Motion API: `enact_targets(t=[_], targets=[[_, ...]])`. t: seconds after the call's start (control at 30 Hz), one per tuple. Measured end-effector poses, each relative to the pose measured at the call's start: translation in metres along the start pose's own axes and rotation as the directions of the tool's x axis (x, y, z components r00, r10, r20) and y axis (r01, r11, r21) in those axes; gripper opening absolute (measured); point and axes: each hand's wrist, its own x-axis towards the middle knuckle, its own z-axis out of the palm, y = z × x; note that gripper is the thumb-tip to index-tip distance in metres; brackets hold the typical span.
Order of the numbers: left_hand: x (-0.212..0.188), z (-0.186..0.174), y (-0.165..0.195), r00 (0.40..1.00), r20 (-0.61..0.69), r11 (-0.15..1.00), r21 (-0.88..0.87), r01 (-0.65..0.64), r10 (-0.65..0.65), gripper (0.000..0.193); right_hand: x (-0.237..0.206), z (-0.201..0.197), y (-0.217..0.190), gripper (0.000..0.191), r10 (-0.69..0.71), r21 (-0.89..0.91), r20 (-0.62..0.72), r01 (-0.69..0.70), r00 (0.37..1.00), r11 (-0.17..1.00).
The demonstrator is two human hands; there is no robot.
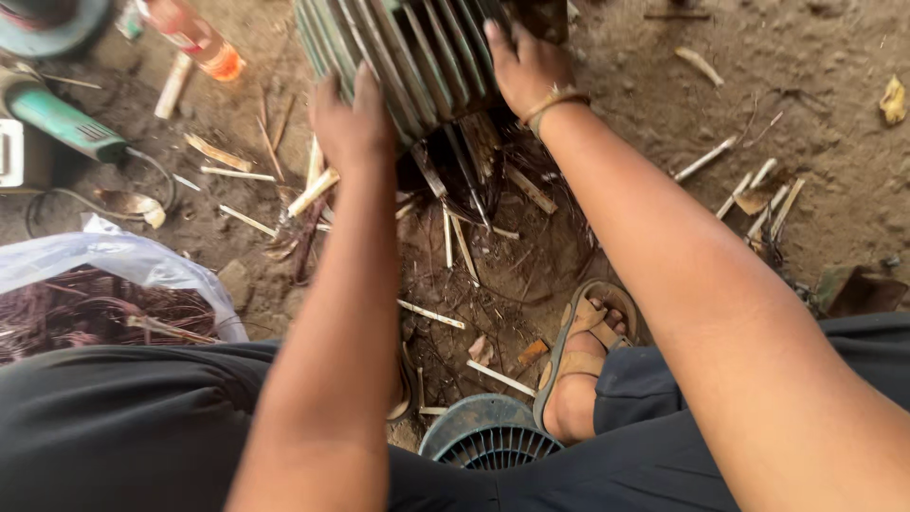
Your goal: The person sits on the ground and pulls old copper windings out of an electric motor stator housing, using a wooden stick to lever and drag the coiled wire from the slots. They gather the extracted copper wire bundles in their hands while another person assists by prying inside the housing.
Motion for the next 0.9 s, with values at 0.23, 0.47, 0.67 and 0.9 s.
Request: enact_targets(t=[0.23, 0.47, 0.67, 0.9], targets=[[-0.083, 0.018, -0.104, 0.906, -0.287, 0.940, -0.236, 0.248, -0.311, 0.038, -0.012, -0.011, -0.005, 0.075, -0.121, -0.159, -0.049, 0.111, 0.991, 0.981], [-0.103, 0.027, -0.139, 0.838, -0.108, 0.837, -0.207, 0.507, -0.535, 0.034, -0.021, -0.009, 0.008, 0.071, 0.014, -0.174, 0.062, -0.003, 0.998, 0.985], [-0.101, 0.035, -0.129, 0.880, -0.051, 0.872, -0.171, 0.459, -0.473, 0.040, -0.031, -0.007, 0.028, 0.046, -0.224, -0.231, -0.207, 0.175, 0.952, 0.957], [-0.105, 0.047, -0.125, 0.887, -0.087, 0.884, -0.173, 0.434, -0.453, 0.048, -0.099, 0.002, 0.032, 0.032, 0.225, 0.070, -0.259, -0.214, 0.940, 0.974]])
